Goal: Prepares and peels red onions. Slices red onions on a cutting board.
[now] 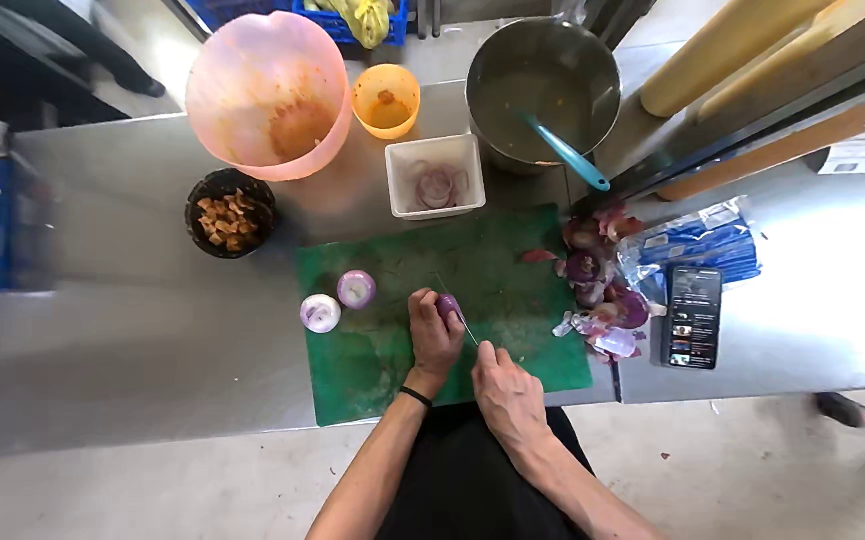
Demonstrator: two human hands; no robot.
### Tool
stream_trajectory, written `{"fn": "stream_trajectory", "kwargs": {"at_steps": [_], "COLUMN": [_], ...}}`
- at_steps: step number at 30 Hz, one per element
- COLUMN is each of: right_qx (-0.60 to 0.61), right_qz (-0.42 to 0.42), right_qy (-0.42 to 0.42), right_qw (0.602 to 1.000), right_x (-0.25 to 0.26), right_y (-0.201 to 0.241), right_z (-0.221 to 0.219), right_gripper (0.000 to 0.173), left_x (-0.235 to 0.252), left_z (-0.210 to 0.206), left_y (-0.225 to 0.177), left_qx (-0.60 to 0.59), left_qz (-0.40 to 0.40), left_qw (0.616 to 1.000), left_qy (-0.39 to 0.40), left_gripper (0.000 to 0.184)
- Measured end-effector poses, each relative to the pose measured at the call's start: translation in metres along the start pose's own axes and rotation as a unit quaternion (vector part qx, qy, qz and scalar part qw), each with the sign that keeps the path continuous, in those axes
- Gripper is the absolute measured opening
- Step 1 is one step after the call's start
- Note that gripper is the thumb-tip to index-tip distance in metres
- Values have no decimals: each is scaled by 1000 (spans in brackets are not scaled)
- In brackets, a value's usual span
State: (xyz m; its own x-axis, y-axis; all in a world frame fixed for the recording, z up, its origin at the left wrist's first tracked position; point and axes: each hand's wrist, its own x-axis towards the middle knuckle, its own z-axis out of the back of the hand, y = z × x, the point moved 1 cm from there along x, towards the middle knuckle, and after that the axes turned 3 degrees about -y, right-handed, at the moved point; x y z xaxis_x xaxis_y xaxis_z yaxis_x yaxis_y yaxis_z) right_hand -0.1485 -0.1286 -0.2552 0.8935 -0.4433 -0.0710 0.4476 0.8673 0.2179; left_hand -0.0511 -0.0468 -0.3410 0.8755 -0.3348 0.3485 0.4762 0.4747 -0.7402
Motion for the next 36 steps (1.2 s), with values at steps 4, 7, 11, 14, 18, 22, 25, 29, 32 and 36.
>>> {"fn": "stream_trajectory", "kwargs": {"at_steps": [4, 7, 11, 14, 18, 22, 25, 29, 32, 36], "right_qx": [2, 7, 11, 13, 10, 12, 9, 7, 13, 30], "right_qz": [4, 7, 8, 5, 1, -1, -2, -3, -7, -17], "right_qy": [6, 14, 5, 10, 36, 45, 49, 67, 74, 103], "right_qw": [1000, 1000, 1000, 1000, 999, 999, 999, 998, 997, 994], "right_x": [3, 5, 6, 7, 8, 11, 16, 16, 19, 31], "right_y": [-2, -2, -3, -2, 1, 4, 6, 3, 2, 8], "right_z": [-1, -1, -2, -2, 4, 7, 5, 10, 12, 12], "right_gripper": [9, 10, 10, 10, 11, 11, 10, 9, 10, 12], "left_x": [-1, -1, 1, 1, 2, 4, 5, 4, 5, 5], "left_z": [0, 1, 0, -2, -1, -3, -2, -2, -3, -1], "left_y": [1, 1, 0, 0, 1, -2, -2, -3, -3, -7], "left_qx": [-20, -23, -16, -24, -41, -30, -39, -34, -27, -34], "left_qz": [-1, 15, 12, 13, 15, 19, 16, 12, 6, 23], "left_qw": [1000, 1000, 1000, 1000, 999, 999, 999, 999, 1000, 999], "left_qy": [3, 4, 1, -11, -5, -10, -14, -9, -10, -3], "left_gripper": [46, 49, 40, 36, 35, 35, 38, 41, 43, 46]}}
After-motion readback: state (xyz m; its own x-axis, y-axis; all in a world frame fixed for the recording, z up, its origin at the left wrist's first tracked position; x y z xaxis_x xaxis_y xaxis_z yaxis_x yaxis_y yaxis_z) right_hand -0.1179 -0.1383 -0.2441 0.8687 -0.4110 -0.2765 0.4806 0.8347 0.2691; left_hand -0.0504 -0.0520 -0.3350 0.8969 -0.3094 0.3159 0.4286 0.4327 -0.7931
